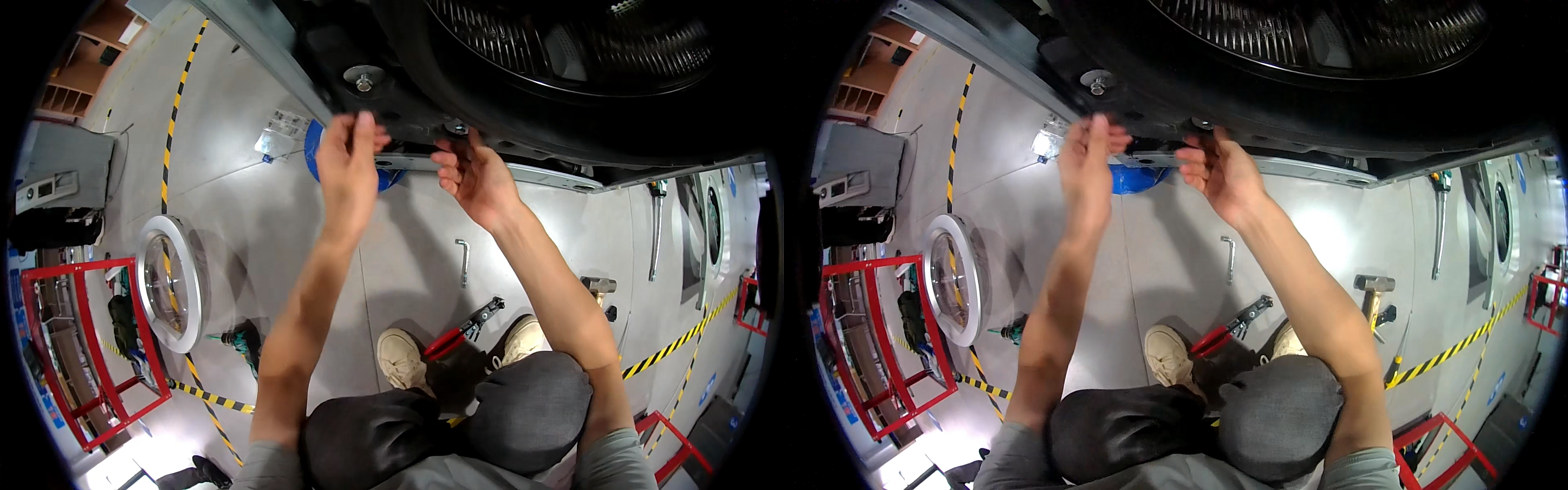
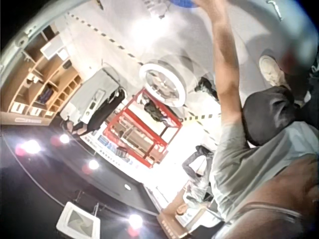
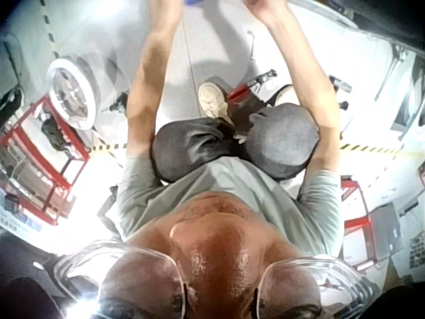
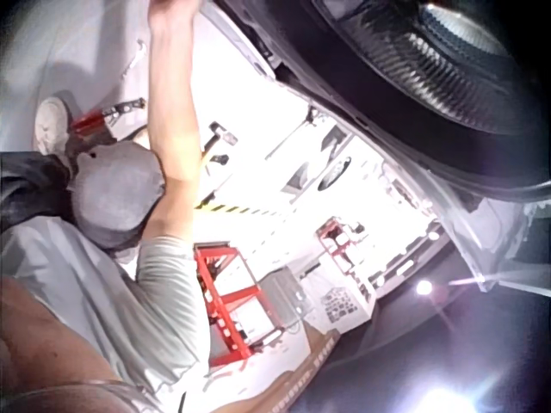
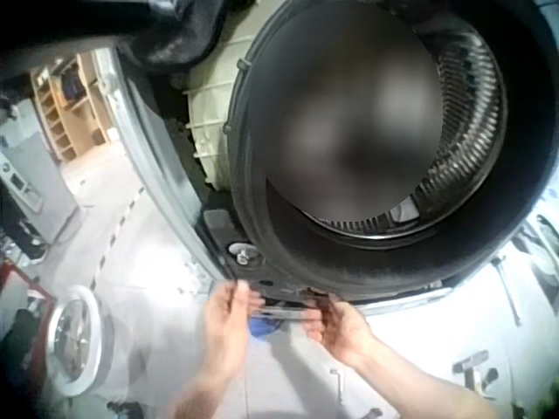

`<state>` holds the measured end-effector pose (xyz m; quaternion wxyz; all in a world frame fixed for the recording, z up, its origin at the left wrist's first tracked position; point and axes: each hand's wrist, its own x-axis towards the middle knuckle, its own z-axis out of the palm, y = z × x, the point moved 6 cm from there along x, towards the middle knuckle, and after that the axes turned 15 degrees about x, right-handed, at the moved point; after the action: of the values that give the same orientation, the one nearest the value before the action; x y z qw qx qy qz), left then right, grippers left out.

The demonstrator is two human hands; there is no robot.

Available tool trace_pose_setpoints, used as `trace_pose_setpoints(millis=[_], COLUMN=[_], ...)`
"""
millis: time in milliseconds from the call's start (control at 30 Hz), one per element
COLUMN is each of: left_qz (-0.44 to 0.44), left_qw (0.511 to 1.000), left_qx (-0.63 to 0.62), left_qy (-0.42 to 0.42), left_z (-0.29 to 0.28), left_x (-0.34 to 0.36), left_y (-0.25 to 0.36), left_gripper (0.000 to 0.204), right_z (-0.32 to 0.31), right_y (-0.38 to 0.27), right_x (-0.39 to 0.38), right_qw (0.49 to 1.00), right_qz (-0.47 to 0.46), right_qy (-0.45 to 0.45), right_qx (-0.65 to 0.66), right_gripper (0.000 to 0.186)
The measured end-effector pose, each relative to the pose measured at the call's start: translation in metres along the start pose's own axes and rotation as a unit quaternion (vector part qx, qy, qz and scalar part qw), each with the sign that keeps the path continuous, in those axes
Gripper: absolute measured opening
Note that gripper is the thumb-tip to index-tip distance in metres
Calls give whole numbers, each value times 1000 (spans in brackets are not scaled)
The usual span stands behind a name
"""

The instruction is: The person positions a grey plastic balancing weight onto the front of a washing machine drum and secures it using several metal bolts and washers with a power impact driver.

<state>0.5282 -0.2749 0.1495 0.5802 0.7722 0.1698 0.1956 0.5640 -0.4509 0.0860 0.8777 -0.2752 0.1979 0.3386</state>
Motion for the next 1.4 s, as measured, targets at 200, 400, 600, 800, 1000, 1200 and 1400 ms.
trace_pose_setpoints(millis=[200, 400, 600, 800, 1000, 1200, 1400], left_qz=[-124, -154, -111, -166, -231, -296, -350], left_qw=[987, 975, 993, 982, 947, 898, 860], left_qx=[-57, -136, 25, 75, 210, 312, 352], left_qy=[-88, -83, -11, -47, -74, -94, -115], left_z=[2, -10, -29, -62, -66, -106, -106], left_x=[29, 41, 60, 75, -1, -79, -136], left_y=[21, 20, 3, -18, -25, -61, -60], left_gripper=[44, 25, 26, 41, 50, 37, 25], right_z=[-38, -121, -246, -424, -564, -593, -599], right_y=[0, -28, -80, -212, -339, -408, -431], right_x=[-43, -112, -172, -221, -311, -272, -207], right_qw=[986, 949, 896, 719, 496, 479, 606], right_qz=[82, 149, 103, -41, -122, -163, -158], right_qy=[-28, 16, 139, 335, 618, 587, 540], right_qx=[-143, -278, -409, -608, -598, -632, -562], right_gripper=[35, 33, 36, 33, 51, 54, 51])
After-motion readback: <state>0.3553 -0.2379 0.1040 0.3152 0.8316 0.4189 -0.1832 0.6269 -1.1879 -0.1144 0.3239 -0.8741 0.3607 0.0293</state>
